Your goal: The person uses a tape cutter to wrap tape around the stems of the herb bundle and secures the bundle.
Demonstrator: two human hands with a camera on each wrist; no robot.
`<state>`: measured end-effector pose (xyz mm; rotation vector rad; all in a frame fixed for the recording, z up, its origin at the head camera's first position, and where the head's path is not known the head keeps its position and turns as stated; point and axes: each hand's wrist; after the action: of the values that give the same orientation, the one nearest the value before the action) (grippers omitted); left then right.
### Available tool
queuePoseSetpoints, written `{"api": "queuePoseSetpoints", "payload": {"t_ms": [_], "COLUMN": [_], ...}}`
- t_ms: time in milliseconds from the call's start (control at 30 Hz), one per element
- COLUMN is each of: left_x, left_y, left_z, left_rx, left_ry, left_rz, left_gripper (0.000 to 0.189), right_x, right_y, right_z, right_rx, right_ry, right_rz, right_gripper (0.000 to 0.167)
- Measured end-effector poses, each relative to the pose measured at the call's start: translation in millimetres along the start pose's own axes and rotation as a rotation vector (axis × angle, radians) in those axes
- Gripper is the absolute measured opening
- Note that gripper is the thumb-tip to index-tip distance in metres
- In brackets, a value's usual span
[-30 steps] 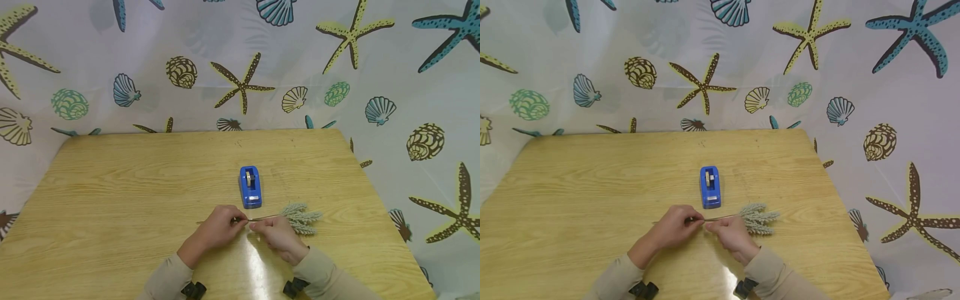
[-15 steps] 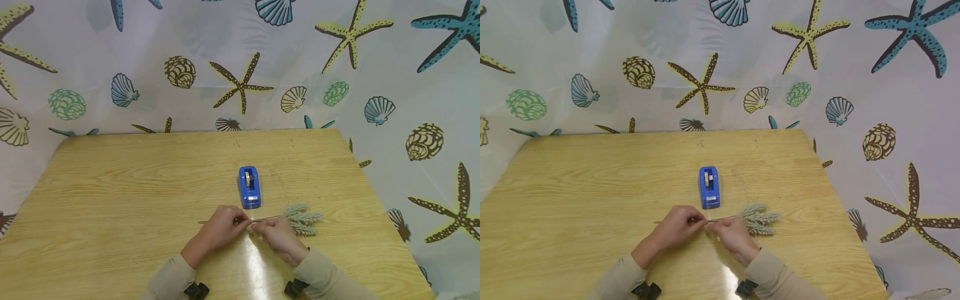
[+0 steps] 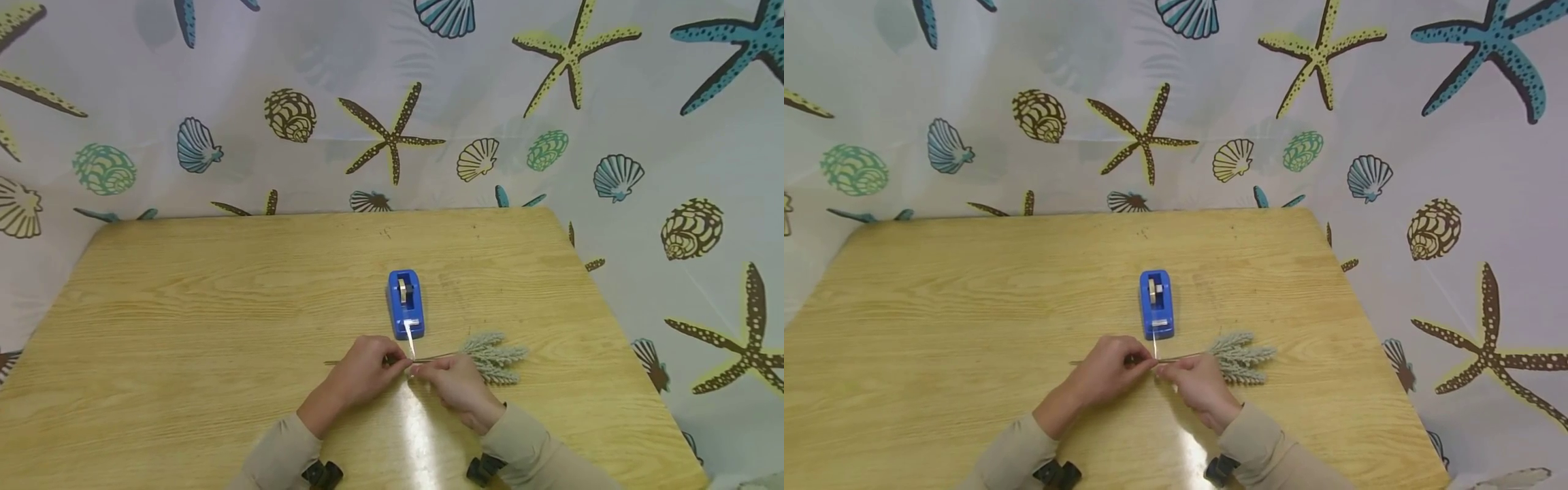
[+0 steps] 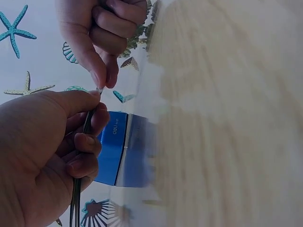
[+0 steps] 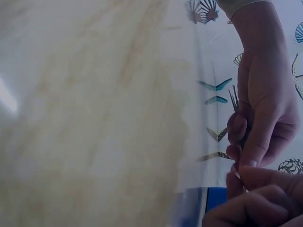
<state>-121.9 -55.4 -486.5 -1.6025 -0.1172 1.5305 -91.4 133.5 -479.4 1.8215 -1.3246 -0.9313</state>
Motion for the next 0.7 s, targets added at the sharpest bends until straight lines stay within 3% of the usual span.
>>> {"api": "queuePoseSetpoints", "payload": {"t_ms": [167, 267, 433, 533, 700], "left_x": [-3.7, -5.8, -7.4, -6.4, -5.1], "left_y": [-1.2, -2.3, -1.7, -1.3, -1.4], "left_z": [-1.2, -0.6, -1.6, -2.7, -3.4], "left_rx": [0.008, 0.014, -0.009, -0.017, -0.016], "left_ry": [0.008, 0.003, -0.013, -0.003, 0.014], "left_rz": [0.003, 0.005, -0.004, -0.030, -0.035], "left_gripper": [0.013, 0.012, 0.011, 0.012, 0.014], "right_x": [-11.2, -18.1, -14.4, -8.4, -2.7], "right_y": [7.3, 17.5, 27.5, 24.2, 18.1], "right_z": [-2.2, -5.1, -3.6, -1.0, 3.9], "right_rx": [-0.008, -0.167, -0.546, -0.652, -0.793], "right_ry": [0.110, 0.104, -0.043, -0.105, -0.252], "right_rz": [-0.125, -0.286, -0.755, -0.954, -1.119], "right_gripper": [0.030, 0.026, 0.022, 0.024, 0.015]}}
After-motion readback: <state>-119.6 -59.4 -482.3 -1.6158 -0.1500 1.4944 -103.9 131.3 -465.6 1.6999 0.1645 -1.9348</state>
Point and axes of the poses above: each hand's wrist, its own z-axis towards the middle knuckle, its own x-axis out of the palm, y = z × x, and after that the axes turned 2 degrees about x, right-handed
